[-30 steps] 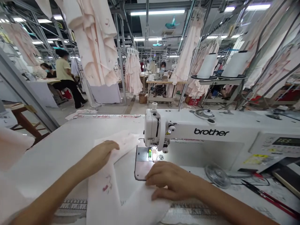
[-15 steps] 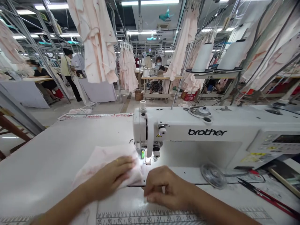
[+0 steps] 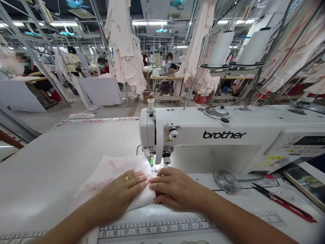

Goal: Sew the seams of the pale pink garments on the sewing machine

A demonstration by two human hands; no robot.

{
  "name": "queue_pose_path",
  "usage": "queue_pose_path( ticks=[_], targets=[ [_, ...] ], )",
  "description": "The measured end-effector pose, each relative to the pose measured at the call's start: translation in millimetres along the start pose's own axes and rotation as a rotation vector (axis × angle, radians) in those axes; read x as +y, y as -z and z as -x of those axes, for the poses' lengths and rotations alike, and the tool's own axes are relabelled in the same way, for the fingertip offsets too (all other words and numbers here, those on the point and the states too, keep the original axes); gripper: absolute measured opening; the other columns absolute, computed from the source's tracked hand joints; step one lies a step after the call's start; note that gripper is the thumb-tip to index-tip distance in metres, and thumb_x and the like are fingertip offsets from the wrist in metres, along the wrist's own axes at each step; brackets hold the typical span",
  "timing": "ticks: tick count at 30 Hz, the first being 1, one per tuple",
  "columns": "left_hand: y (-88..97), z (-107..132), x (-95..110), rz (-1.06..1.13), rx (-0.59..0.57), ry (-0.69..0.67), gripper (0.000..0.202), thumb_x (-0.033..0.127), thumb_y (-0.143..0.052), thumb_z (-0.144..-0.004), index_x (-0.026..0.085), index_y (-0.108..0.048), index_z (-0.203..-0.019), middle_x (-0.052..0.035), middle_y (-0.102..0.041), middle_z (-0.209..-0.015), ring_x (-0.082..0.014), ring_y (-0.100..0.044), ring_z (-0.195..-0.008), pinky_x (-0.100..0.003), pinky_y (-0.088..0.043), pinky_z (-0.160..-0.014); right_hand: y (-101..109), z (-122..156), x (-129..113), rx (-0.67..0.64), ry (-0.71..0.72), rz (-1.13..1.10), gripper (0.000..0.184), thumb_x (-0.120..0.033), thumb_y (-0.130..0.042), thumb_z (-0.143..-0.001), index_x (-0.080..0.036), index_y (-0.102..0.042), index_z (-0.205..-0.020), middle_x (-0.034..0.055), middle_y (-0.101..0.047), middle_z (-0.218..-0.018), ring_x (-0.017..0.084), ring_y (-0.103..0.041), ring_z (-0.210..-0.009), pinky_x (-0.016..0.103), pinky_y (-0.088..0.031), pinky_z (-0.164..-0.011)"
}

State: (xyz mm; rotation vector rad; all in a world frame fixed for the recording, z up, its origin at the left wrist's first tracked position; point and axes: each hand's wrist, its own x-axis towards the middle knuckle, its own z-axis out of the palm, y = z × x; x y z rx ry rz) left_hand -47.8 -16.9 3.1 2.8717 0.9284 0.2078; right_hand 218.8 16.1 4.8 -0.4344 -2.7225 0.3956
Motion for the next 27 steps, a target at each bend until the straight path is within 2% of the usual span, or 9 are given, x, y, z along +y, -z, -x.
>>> queue_pose_path(
  ticks=[4,8,12,17,27],
  targets=[
    [0.4,-5.4,-4.4,0.055,-0.03,0.036,0.051,0.011,-0.04,-0.097,0.025,-0.037,-0.147,-0.0057,-0.047,-0.148,-0.0218,-0.045,-0.136,-0.049,-0.036,-0.115,0.5,0.4,1.4,0.027,-0.029,0.077,0.027,-0.037,-0.052,-0.1,-0.016,-0.058,-0.116,0.0047,-0.069,-0.104,0.022,-0.052,-0.1,0.035,-0.039,-0.093],
    [5.2,-17.4,-14.8,0.081,-0.019,-0.011,0.045,0.014,-0.04,-0.099,0.024,-0.043,-0.143,-0.0065,-0.049,-0.146,-0.0219,-0.047,-0.134,-0.047,-0.036,-0.115,1.6,-1.3,3.8,0.039,-0.057,0.19,0.029,-0.04,-0.051,-0.101,-0.015,-0.059,-0.113,0.0051,-0.069,-0.101,0.022,-0.053,-0.098,0.035,-0.036,-0.093],
    [5.6,-27.5,-29.1,0.047,0.014,-0.043,0.046,0.012,-0.037,-0.098,0.021,-0.042,-0.144,-0.0078,-0.052,-0.144,-0.0219,-0.051,-0.13,-0.045,-0.039,-0.114,2.9,-1.8,8.8,0.024,-0.133,0.258,0.029,-0.042,-0.056,-0.098,-0.015,-0.059,-0.11,0.0043,-0.068,-0.103,0.022,-0.053,-0.094,0.035,-0.033,-0.091],
    [5.1,-34.1,-40.0,0.046,0.048,-0.082,0.044,0.013,-0.038,-0.098,0.022,-0.045,-0.141,-0.0071,-0.054,-0.141,-0.0216,-0.053,-0.128,-0.043,-0.039,-0.114,4.9,-0.2,14.1,0.042,-0.178,0.271,0.029,-0.043,-0.058,-0.097,-0.017,-0.057,-0.111,0.0018,-0.067,-0.098,0.022,-0.051,-0.1,0.035,-0.029,-0.094],
    [5.7,-35.0,-45.8,0.096,0.041,-0.071,0.045,0.015,-0.04,-0.099,0.027,-0.046,-0.141,-0.0044,-0.054,-0.141,-0.0218,-0.05,-0.129,-0.038,-0.045,-0.109,10.0,0.5,13.6,-0.001,-0.197,0.267,0.027,-0.044,-0.055,-0.098,-0.018,-0.056,-0.104,0.0035,-0.067,-0.104,0.023,-0.046,-0.11,0.035,-0.027,-0.1]
  ],
)
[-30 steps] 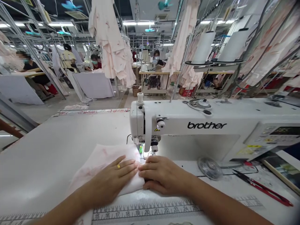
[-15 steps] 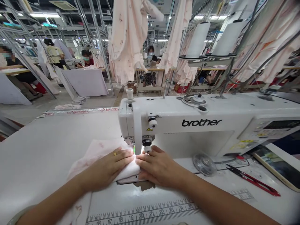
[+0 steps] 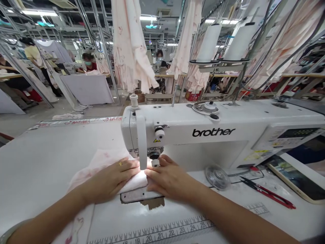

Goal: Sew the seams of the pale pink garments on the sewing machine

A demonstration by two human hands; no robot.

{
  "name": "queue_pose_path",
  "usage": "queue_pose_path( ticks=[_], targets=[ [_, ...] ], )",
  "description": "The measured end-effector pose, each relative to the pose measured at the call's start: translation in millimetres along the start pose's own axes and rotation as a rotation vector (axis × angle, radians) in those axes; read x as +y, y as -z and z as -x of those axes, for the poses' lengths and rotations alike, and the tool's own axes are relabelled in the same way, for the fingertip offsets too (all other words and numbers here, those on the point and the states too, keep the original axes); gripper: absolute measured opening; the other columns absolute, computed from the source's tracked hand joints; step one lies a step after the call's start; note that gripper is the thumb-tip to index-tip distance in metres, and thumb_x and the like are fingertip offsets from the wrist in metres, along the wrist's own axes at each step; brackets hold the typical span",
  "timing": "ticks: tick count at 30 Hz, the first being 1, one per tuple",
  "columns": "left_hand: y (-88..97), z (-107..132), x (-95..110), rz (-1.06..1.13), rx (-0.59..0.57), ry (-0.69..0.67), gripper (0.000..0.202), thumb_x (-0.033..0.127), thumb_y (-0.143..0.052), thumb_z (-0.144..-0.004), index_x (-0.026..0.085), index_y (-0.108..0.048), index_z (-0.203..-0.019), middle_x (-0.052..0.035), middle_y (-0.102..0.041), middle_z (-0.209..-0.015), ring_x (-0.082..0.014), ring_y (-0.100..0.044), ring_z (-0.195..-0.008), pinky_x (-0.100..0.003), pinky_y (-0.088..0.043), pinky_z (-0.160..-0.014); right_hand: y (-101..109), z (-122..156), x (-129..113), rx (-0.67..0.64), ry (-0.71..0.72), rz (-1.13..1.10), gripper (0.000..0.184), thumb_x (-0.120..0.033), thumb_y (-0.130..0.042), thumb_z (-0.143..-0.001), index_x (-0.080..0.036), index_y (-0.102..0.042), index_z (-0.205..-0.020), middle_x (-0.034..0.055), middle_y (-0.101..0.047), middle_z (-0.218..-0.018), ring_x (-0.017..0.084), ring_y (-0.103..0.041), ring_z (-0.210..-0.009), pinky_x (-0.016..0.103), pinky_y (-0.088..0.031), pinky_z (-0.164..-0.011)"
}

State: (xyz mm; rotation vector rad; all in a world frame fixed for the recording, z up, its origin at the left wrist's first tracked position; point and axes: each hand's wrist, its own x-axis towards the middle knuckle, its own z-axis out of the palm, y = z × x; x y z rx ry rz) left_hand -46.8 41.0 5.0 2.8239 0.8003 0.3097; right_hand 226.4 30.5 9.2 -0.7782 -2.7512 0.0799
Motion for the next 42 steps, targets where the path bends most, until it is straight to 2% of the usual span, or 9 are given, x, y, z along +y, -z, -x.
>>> queue_pose_path(
  ticks=[5,10,14,20,23,29,35,39,42],
  targets=[
    [1.5,-3.3,-4.4,0.029,-0.016,-0.019,0.042,0.015,-0.038,-0.099,0.026,-0.051,-0.137,-0.0055,-0.054,-0.139,-0.022,-0.051,-0.127,-0.04,-0.041,-0.111,1.6,0.9,2.2,0.022,-0.022,0.016,0.026,-0.043,-0.052,-0.099,-0.018,-0.058,-0.105,0.0049,-0.065,-0.11,0.022,-0.044,-0.112,0.035,-0.026,-0.104],
    [7.8,-7.7,-5.4,-0.015,-0.022,-0.048,0.044,0.014,-0.037,-0.099,0.026,-0.046,-0.14,-0.007,-0.054,-0.139,-0.0214,-0.052,-0.125,-0.04,-0.042,-0.109,-0.5,4.2,3.9,0.073,0.025,-0.044,0.028,-0.039,-0.053,-0.099,-0.018,-0.055,-0.118,0.0042,-0.065,-0.109,0.021,-0.045,-0.111,0.035,-0.027,-0.105],
    [9.3,-9.1,10.2,-0.05,-0.022,-0.005,0.041,0.011,-0.04,-0.098,0.026,-0.053,-0.134,-0.0068,-0.06,-0.131,-0.0228,-0.054,-0.121,-0.042,-0.046,-0.105,0.5,5.8,4.2,0.045,0.075,-0.079,0.026,-0.035,-0.054,-0.099,-0.019,-0.056,-0.12,0.0042,-0.064,-0.11,0.019,-0.047,-0.107,0.035,-0.029,-0.104],
    [-10.0,-3.1,36.4,0.057,0.103,0.07,0.046,0.001,-0.035,-0.092,0.025,-0.059,-0.123,-0.0044,-0.061,-0.13,-0.0193,-0.057,-0.117,-0.035,-0.052,-0.097,0.2,6.7,4.2,0.01,0.096,-0.087,0.02,-0.034,-0.056,-0.098,-0.021,-0.062,-0.113,0.0029,-0.063,-0.111,0.02,-0.047,-0.107,0.037,-0.021,-0.11],
    [-11.7,-4.1,28.0,0.053,0.122,0.034,0.045,0.003,-0.034,-0.094,0.025,-0.059,-0.124,-0.0051,-0.061,-0.131,-0.0204,-0.056,-0.119,-0.036,-0.051,-0.098,-0.3,5.7,3.3,0.01,0.047,-0.067,0.023,-0.038,-0.054,-0.099,-0.021,-0.06,-0.114,0.004,-0.061,-0.113,0.021,-0.045,-0.109,0.039,-0.02,-0.111],
    [-5.6,-8.7,3.7,0.065,0.087,-0.006,0.044,0.006,-0.035,-0.097,0.028,-0.057,-0.128,-0.0051,-0.06,-0.129,-0.0203,-0.055,-0.121,-0.038,-0.048,-0.103,-0.2,4.7,6.9,0.033,-0.022,-0.089,0.027,-0.04,-0.052,-0.099,-0.021,-0.058,-0.117,0.0058,-0.059,-0.114,0.021,-0.044,-0.108,0.037,-0.029,-0.105],
    [-5.2,-8.7,9.1,0.041,0.13,-0.001,0.041,0.007,-0.035,-0.098,0.026,-0.058,-0.126,-0.0056,-0.062,-0.127,-0.0212,-0.055,-0.12,-0.04,-0.049,-0.101,-3.8,4.5,11.1,0.141,0.07,-0.104,0.026,-0.034,-0.049,-0.101,-0.018,-0.057,-0.119,0.0052,-0.065,-0.102,0.02,-0.048,-0.105,0.037,-0.029,-0.104],
    [-1.7,-7.8,14.1,0.068,0.147,-0.035,0.044,0.007,-0.035,-0.098,0.028,-0.058,-0.128,-0.004,-0.066,-0.121,-0.0181,-0.061,-0.11,-0.035,-0.052,-0.095,-4.7,4.1,7.7,0.077,0.092,-0.09,0.028,-0.036,-0.052,-0.1,-0.021,-0.058,-0.123,0.0038,-0.064,-0.106,0.02,-0.05,-0.103,0.037,-0.025,-0.108],
    [1.4,-5.2,16.0,0.105,0.079,-0.052,0.047,0.005,-0.035,-0.096,0.03,-0.057,-0.13,-0.0035,-0.065,-0.126,-0.0182,-0.06,-0.114,-0.035,-0.051,-0.099,-3.2,4.2,5.3,0.033,0.091,-0.074,0.024,-0.034,-0.053,-0.1,-0.024,-0.06,-0.121,0.0038,-0.064,-0.108,0.019,-0.051,-0.103,0.038,-0.022,-0.11]
  ],
)
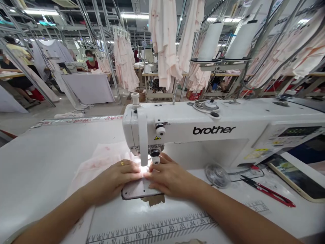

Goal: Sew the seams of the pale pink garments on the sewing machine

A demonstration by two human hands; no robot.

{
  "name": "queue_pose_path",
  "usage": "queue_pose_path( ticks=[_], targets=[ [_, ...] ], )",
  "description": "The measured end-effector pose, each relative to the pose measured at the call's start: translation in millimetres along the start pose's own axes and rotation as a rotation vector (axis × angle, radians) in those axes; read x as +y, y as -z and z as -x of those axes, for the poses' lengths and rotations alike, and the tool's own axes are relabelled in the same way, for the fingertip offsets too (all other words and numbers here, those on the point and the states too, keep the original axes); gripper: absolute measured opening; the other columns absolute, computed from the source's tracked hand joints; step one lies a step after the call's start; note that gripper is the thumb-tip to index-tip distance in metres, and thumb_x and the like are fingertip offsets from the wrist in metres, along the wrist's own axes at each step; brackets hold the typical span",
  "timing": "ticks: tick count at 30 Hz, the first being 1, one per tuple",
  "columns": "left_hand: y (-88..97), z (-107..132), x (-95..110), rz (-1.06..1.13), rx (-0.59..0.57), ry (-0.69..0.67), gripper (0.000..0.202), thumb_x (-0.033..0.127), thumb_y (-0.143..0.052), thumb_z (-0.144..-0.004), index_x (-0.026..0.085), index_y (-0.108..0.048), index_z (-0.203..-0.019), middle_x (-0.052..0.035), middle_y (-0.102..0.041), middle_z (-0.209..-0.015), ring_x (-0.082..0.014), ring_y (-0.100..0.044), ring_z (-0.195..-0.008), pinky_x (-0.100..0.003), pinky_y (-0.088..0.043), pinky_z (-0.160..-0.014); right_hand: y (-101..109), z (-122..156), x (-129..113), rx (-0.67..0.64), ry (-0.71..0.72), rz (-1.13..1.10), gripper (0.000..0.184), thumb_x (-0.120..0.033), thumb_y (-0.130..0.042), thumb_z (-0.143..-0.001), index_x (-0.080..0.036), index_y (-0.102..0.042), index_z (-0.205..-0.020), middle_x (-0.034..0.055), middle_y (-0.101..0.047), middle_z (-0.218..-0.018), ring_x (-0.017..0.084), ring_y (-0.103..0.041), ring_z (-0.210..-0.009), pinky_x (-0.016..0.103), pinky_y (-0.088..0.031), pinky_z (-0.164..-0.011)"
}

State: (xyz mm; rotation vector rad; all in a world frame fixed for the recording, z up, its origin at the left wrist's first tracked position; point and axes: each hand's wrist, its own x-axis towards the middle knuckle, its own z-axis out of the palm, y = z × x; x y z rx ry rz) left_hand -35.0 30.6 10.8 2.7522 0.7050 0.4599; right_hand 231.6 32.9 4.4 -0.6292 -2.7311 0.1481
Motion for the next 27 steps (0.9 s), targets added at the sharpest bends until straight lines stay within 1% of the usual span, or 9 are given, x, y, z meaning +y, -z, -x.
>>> queue_pose_path(
  ticks=[3,5,8,10,13,16,20,22,27],
  targets=[
    [0.7,2.8,0.2,-0.012,-0.056,-0.031,0.05,0.004,-0.038,-0.093,0.027,-0.055,-0.134,-0.005,-0.061,-0.133,-0.0207,-0.055,-0.124,-0.04,-0.046,-0.107,2.0,0.4,-1.3,-0.02,0.003,0.01,0.025,-0.033,-0.052,-0.1,-0.024,-0.06,-0.122,0.0031,-0.064,-0.107,0.019,-0.051,-0.106,0.038,-0.018,-0.112],
    [-0.4,3.8,-1.2,-0.041,-0.057,-0.047,0.05,0.004,-0.039,-0.092,0.026,-0.055,-0.135,-0.0055,-0.06,-0.135,-0.0214,-0.054,-0.126,-0.04,-0.046,-0.109,2.6,0.6,-2.3,-0.037,0.0,0.035,0.025,-0.034,-0.052,-0.1,-0.024,-0.06,-0.121,0.003,-0.064,-0.108,0.019,-0.05,-0.108,0.039,-0.016,-0.114],
    [-3.8,3.8,-6.7,-0.068,-0.014,-0.079,0.046,0.005,-0.04,-0.094,0.025,-0.059,-0.131,-0.0062,-0.063,-0.132,-0.0207,-0.056,-0.124,-0.038,-0.047,-0.108,1.6,-0.2,-4.7,-0.055,-0.038,0.075,0.026,-0.036,-0.053,-0.1,-0.024,-0.06,-0.121,0.0031,-0.063,-0.109,0.019,-0.049,-0.112,0.042,-0.012,-0.117],
    [-6.5,3.1,-12.8,-0.071,0.017,-0.09,0.042,0.008,-0.043,-0.096,0.024,-0.06,-0.13,-0.0072,-0.064,-0.129,-0.021,-0.056,-0.125,-0.038,-0.047,-0.108,0.1,-1.2,-6.6,-0.054,-0.077,0.103,0.03,-0.039,-0.055,-0.098,-0.024,-0.058,-0.124,0.0041,-0.063,-0.112,0.022,-0.047,-0.115,0.045,-0.011,-0.117],
    [-9.9,1.7,-23.8,-0.067,0.065,-0.08,0.039,0.011,-0.045,-0.097,0.025,-0.061,-0.129,-0.0085,-0.065,-0.129,-0.022,-0.056,-0.126,-0.04,-0.047,-0.108,-1.8,-2.4,-8.6,-0.041,-0.131,0.136,0.041,-0.045,-0.057,-0.096,-0.025,-0.053,-0.131,0.0074,-0.059,-0.12,0.026,-0.044,-0.12,0.052,-0.011,-0.117],
    [-11.5,-0.8,-33.7,-0.071,0.115,-0.072,0.04,0.011,-0.041,-0.098,0.027,-0.062,-0.128,-0.0077,-0.065,-0.128,-0.0216,-0.058,-0.123,-0.039,-0.049,-0.106,-2.0,-2.1,-8.0,-0.046,-0.177,0.132,0.045,-0.05,-0.054,-0.096,-0.025,-0.051,-0.132,0.0089,-0.057,-0.122,0.028,-0.04,-0.122,0.053,-0.011,-0.118],
    [-10.6,-4.9,-40.1,-0.095,0.086,0.013,0.044,0.008,-0.038,-0.096,0.028,-0.064,-0.125,-0.004,-0.068,-0.123,-0.0192,-0.064,-0.114,-0.037,-0.052,-0.102,-1.1,-0.5,-4.1,-0.055,-0.182,0.092,0.041,-0.052,-0.05,-0.097,-0.024,-0.053,-0.127,0.007,-0.055,-0.123,0.025,-0.039,-0.123,0.051,-0.008,-0.119],
    [-9.8,-6.3,-40.5,-0.113,0.074,0.036,0.045,0.007,-0.038,-0.095,0.027,-0.065,-0.125,-0.0035,-0.069,-0.121,-0.0184,-0.065,-0.11,-0.037,-0.052,-0.101,-0.5,0.0,-2.0,-0.045,-0.188,0.07,0.038,-0.052,-0.05,-0.098,-0.024,-0.055,-0.123,0.0054,-0.055,-0.123,0.023,-0.039,-0.123,0.049,-0.007,-0.12],
    [-9.0,-7.0,-39.0,-0.128,0.063,0.06,0.046,0.005,-0.039,-0.093,0.027,-0.064,-0.124,-0.0032,-0.069,-0.121,-0.0185,-0.065,-0.109,-0.035,-0.054,-0.097,1.2,-0.3,0.3,-0.012,-0.212,0.002,0.03,-0.049,-0.051,-0.098,-0.024,-0.059,-0.113,0.0034,-0.057,-0.12,0.02,-0.041,-0.123,0.047,-0.006,-0.12]
  ],
)
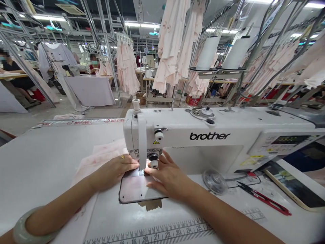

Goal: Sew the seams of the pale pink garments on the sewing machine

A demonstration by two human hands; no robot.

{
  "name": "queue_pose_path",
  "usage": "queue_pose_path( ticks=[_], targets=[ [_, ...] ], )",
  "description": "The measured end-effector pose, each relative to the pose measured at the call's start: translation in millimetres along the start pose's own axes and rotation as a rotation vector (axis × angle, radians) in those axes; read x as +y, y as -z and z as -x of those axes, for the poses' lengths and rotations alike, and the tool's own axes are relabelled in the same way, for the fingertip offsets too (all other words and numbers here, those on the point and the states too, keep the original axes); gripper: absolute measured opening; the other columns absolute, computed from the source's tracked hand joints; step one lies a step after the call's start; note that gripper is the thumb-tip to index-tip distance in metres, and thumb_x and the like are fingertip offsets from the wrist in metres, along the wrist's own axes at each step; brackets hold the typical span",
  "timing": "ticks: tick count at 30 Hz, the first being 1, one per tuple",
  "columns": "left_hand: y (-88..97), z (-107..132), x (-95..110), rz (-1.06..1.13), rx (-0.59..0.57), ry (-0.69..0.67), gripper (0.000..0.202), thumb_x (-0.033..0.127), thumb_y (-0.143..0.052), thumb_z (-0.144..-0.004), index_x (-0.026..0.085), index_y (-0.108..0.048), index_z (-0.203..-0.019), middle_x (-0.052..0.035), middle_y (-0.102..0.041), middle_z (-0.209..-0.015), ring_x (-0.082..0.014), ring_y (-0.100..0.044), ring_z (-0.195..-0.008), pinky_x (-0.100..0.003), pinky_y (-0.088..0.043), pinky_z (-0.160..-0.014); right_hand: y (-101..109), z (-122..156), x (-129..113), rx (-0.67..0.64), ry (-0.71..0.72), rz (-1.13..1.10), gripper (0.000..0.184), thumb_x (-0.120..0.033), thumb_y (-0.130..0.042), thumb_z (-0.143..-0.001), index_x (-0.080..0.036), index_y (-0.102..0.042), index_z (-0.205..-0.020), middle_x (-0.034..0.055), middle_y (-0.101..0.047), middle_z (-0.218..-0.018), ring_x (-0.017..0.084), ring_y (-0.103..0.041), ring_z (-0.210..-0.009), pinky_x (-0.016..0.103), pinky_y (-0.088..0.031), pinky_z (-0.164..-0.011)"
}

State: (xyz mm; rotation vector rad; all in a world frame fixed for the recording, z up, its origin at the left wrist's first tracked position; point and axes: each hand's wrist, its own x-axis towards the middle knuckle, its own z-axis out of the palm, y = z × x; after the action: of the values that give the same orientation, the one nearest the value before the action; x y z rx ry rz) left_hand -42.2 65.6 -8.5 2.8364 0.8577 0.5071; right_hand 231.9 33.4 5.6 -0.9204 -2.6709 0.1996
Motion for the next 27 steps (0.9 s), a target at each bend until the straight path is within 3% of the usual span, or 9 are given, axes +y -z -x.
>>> queue_pose_path(
  ticks=[13,16,20,23,25,27],
  targets=[
    [-0.8,0.8,2.5,0.001,-0.038,0.048,0.043,0.011,-0.036,-0.095,0.026,-0.065,-0.123,-0.0026,-0.067,-0.124,-0.0181,-0.062,-0.113,-0.034,-0.051,-0.101,-1.1,-1.4,3.6,0.074,0.025,-0.032,0.021,-0.038,-0.052,-0.1,-0.025,-0.063,-0.111,0.0034,-0.062,-0.11,0.021,-0.047,-0.117,0.048,-0.011,-0.119],
    [3.1,2.1,-7.7,-0.002,-0.088,0.088,0.046,0.011,-0.033,-0.094,0.026,-0.066,-0.123,-0.002,-0.067,-0.125,-0.0176,-0.06,-0.116,-0.032,-0.048,-0.104,-2.8,-1.8,4.4,0.109,0.03,-0.024,0.019,-0.037,-0.054,-0.099,-0.025,-0.065,-0.109,0.0029,-0.063,-0.105,0.021,-0.048,-0.115,0.048,-0.011,-0.12],
    [26.8,10.6,-47.7,-0.032,-0.135,0.241,0.042,0.021,-0.035,-0.095,0.022,-0.066,-0.123,-0.0053,-0.062,-0.132,-0.0215,-0.054,-0.124,-0.038,-0.04,-0.111,-5.0,-2.3,3.7,0.145,0.042,-0.027,0.02,-0.037,-0.053,-0.099,-0.025,-0.064,-0.111,0.0029,-0.063,-0.108,0.021,-0.047,-0.118,0.047,-0.01,-0.12],
    [51.9,22.8,-72.4,-0.073,-0.159,0.422,0.044,0.037,-0.042,-0.094,0.017,-0.062,-0.128,-0.011,-0.057,-0.138,-0.0314,-0.046,-0.133,-0.051,-0.034,-0.112,-5.7,-2.4,1.2,0.142,0.071,-0.019,0.021,-0.035,-0.052,-0.1,-0.023,-0.062,-0.112,0.0042,-0.064,-0.109,0.022,-0.047,-0.116,0.047,-0.014,-0.118],
    [63.2,30.4,-68.3,-0.096,-0.155,0.534,0.052,0.044,-0.045,-0.092,0.015,-0.055,-0.135,-0.0147,-0.053,-0.142,-0.0365,-0.04,-0.136,-0.058,-0.031,-0.111,-6.3,-2.2,-0.9,0.129,0.097,-0.017,0.02,-0.032,-0.051,-0.1,-0.022,-0.062,-0.113,0.0045,-0.064,-0.108,0.022,-0.048,-0.113,0.045,-0.017,-0.116],
    [66.0,35.1,-43.6,-0.086,-0.155,0.593,0.056,0.048,-0.043,-0.094,0.019,-0.048,-0.141,-0.0136,-0.049,-0.145,-0.0338,-0.042,-0.135,-0.053,-0.035,-0.109,-7.2,-2.1,-3.0,0.123,0.126,-0.022,0.019,-0.029,-0.051,-0.099,-0.021,-0.062,-0.113,0.0036,-0.065,-0.108,0.02,-0.05,-0.109,0.042,-0.02,-0.114]
  ],
)
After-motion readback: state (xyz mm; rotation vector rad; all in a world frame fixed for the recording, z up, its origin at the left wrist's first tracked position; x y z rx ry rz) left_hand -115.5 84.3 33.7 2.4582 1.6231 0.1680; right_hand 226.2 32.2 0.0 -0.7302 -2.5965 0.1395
